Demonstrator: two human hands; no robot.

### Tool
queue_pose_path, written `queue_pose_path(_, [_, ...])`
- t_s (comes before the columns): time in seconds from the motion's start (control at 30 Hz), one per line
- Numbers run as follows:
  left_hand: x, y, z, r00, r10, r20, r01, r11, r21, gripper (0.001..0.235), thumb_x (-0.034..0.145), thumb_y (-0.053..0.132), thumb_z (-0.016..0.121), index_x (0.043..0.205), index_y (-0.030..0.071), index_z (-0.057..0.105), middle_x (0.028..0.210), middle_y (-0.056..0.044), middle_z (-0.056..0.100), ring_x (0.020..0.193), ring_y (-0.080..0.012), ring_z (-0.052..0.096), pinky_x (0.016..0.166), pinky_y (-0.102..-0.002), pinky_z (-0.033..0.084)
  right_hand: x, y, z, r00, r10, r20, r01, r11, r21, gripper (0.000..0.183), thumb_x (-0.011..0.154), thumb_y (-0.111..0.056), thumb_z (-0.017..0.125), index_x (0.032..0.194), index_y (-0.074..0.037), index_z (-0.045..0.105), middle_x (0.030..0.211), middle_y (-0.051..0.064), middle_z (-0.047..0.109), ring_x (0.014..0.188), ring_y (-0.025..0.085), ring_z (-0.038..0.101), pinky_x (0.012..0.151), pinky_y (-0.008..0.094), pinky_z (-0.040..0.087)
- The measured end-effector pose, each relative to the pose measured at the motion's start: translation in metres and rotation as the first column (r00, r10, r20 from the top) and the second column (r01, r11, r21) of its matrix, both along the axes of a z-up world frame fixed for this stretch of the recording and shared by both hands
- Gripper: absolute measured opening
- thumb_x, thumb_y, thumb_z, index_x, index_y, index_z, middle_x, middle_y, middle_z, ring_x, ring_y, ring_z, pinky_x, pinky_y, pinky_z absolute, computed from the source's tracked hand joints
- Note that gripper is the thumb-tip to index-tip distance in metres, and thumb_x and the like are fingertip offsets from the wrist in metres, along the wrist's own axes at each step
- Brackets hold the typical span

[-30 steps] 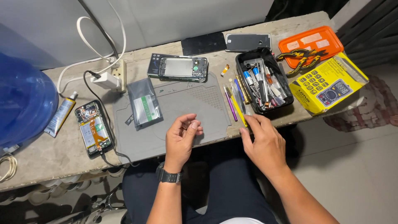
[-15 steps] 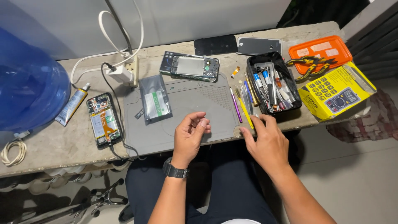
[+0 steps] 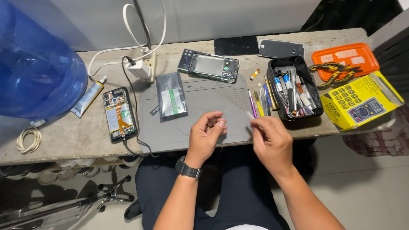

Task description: Cleaning a mobile phone frame and handling internal components like the battery on a repair workbench.

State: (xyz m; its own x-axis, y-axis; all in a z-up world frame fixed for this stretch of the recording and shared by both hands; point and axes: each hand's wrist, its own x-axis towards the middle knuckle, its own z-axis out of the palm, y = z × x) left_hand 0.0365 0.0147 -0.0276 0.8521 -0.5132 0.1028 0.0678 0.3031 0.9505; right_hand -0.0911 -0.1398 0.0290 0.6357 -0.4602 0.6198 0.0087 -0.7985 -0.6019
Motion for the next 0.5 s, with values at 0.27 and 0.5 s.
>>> queue_pose_path(0.27, [-0.001, -0.003, 0.006, 0.998, 0.056, 0.036, -0.056, 0.998, 0.006, 0.040, 0.107, 0.003, 0.067, 0.146, -0.005, 0.061, 0.116, -0.015, 0.068, 0.099, -0.0155, 0.073, 0.083, -0.029, 0.072, 0.056, 0.007, -0.044, 0.968, 0.244, 0.054, -0.248, 0.906, 0.344, 0.015, 0.099, -0.003, 0.074, 0.110, -0.009, 0.081, 0.087, 0.010, 0.080, 0.072, 0.024, 0.076, 0.063, 0.037, 0.061])
queue_pose_path(0.5, [0.000, -0.004, 0.000, 0.998, 0.058, -0.022, -0.057, 0.998, 0.040, 0.032, 0.106, 0.001, 0.068, 0.137, -0.006, 0.068, 0.104, -0.011, 0.068, 0.089, -0.0159, 0.079, 0.079, -0.029, 0.074, 0.050, 0.009, -0.038, 0.956, 0.295, 0.008, -0.261, 0.834, 0.485, 0.015, 0.106, -0.007, 0.066, 0.110, -0.006, 0.081, 0.084, 0.013, 0.084, 0.068, 0.020, 0.078, 0.064, 0.034, 0.063])
